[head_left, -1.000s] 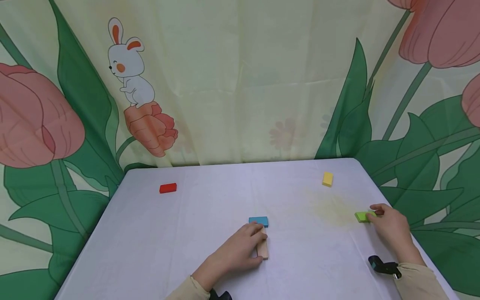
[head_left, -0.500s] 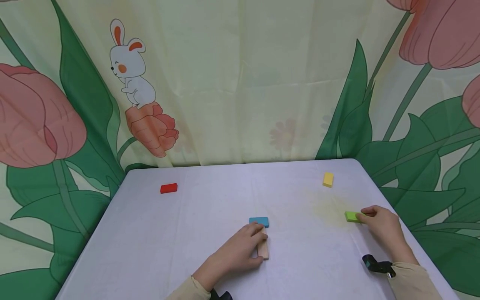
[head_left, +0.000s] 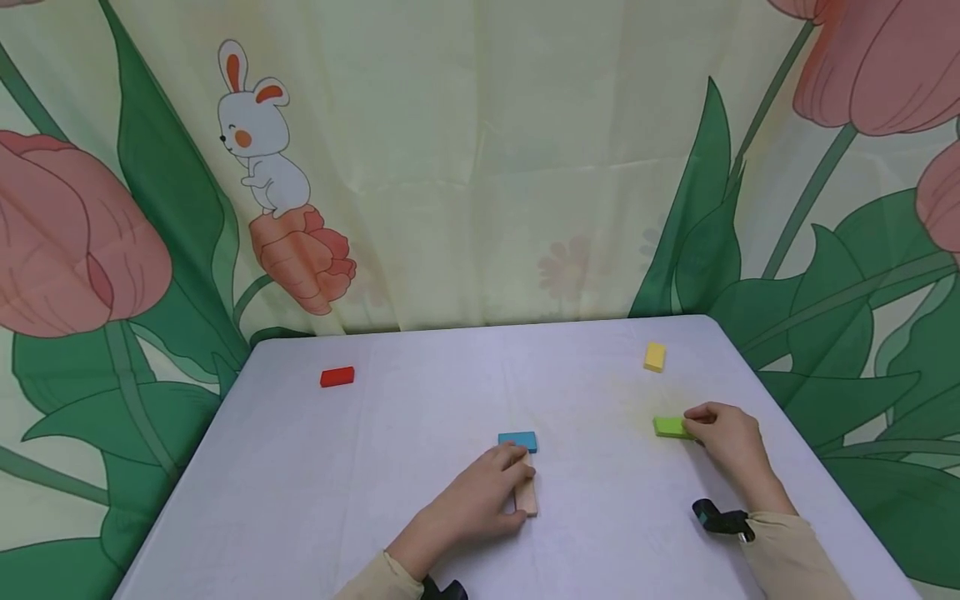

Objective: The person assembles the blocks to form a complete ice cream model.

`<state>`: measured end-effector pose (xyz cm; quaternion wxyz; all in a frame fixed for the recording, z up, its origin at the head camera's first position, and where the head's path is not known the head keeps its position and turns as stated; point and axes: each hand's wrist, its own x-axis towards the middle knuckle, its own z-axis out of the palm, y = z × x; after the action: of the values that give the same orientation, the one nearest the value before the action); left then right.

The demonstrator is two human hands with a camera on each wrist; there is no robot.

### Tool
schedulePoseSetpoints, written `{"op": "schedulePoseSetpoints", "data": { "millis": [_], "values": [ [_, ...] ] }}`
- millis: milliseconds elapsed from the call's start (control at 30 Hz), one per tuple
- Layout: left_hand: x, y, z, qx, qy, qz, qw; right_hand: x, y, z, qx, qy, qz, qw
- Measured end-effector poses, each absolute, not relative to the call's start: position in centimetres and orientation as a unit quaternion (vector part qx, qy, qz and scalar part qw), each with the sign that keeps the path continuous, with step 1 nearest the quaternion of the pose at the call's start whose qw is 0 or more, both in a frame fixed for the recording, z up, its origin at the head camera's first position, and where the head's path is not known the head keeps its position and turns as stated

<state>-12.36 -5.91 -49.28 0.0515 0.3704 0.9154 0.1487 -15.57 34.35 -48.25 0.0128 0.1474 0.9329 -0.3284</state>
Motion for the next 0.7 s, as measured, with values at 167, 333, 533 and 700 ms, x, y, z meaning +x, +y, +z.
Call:
{"op": "schedulePoseSetpoints", "data": {
  "millis": [167, 333, 533, 700],
  "values": [
    [-12.4, -5.9, -49.3, 0.37, 0.916, 0.149, 0.052, -16.1, 32.9, -48.3, 0.136, 0.931, -0.338, 0.017],
    [-12.3, -5.9, -49.1, 0.368, 0.916, 0.152, 0.052, -16.5, 31.4, -48.3, 0.131, 0.926, -0.353, 0.017],
    [-12.3, -6.0, -49.0, 0.37, 0.916, 0.151, 0.044, -17.0, 29.7, -48.6, 0.128, 0.921, -0.368, 0.005],
    [-12.3, -6.0, -49.0, 0.372, 0.914, 0.156, 0.043, -17.5, 28.5, -48.7, 0.125, 0.916, -0.382, 0.01]
  ]
}}
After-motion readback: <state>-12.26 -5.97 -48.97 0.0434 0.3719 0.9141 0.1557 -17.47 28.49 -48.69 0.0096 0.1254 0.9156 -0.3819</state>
